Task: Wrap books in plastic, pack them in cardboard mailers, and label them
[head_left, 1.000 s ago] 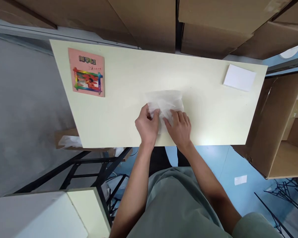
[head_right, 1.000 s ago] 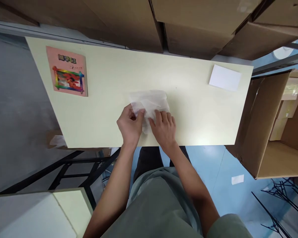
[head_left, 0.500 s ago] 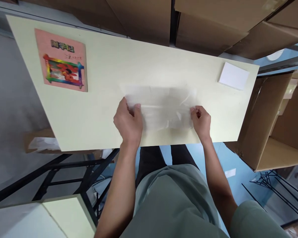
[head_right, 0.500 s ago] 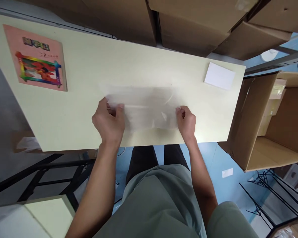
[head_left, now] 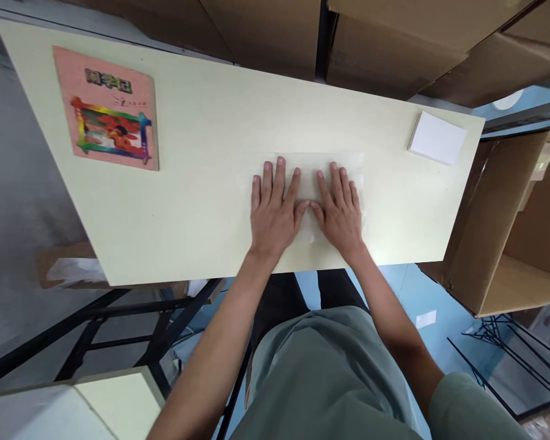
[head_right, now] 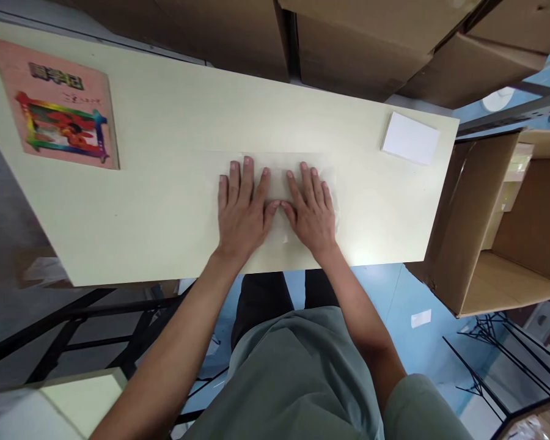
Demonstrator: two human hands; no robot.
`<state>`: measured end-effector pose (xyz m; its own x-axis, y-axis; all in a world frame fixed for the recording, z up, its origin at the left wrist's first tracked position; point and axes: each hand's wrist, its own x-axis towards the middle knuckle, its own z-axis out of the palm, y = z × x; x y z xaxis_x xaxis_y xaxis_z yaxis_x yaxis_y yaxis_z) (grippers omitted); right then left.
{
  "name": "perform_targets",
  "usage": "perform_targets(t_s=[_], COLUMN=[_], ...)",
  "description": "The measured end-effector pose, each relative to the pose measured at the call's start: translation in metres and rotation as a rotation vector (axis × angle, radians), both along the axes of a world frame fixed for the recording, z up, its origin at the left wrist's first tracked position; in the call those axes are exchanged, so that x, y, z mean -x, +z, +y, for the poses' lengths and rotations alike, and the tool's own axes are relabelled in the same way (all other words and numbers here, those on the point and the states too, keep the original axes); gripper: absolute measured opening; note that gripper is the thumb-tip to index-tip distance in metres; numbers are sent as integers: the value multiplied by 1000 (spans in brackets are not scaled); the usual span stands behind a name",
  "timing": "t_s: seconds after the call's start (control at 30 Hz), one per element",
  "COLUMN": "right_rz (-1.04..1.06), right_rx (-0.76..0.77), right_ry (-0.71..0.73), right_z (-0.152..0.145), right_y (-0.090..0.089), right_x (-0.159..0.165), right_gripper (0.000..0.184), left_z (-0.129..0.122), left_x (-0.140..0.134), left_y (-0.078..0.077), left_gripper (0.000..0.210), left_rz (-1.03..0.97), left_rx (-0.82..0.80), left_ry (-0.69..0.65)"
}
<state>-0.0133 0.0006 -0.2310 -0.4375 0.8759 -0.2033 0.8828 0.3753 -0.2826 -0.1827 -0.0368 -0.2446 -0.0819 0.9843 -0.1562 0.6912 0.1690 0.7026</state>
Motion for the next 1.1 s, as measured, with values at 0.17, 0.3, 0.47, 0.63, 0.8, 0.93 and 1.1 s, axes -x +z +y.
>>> perform_targets(t_s=[0.17, 0.3, 0.47, 0.63, 0.8, 0.93, 1.1], right_rz=[-119, -142, -138, 109, 425, 409, 259], right_rx=[-6, -18, -72, -154, 62, 177, 161], right_ry=[-17, -29, -132, -204, -80, -103, -163], right_z=[3, -1, -6, -3, -11, -19, -18], right_y=[0, 5, 24, 51, 50, 31, 19], right_x=[-29, -28, -12, 59, 197, 275, 295], right_gripper=[68, 68, 67, 68, 61, 58, 60], left_z=[-10, -12, -19, -39, -39, -23, -9], left_x=[29, 27, 29, 77, 184, 262, 280], left_y=[-11, -10, -5, 8, 21, 11, 4], left_gripper=[90, 93, 90, 89, 86, 67, 56], left_rz=[38, 87, 194, 175, 128, -86, -338], left_rx=[-11, -37, -23, -49, -131, -108, 34], left_ry=[-51, -60, -106, -43, 273, 478, 595])
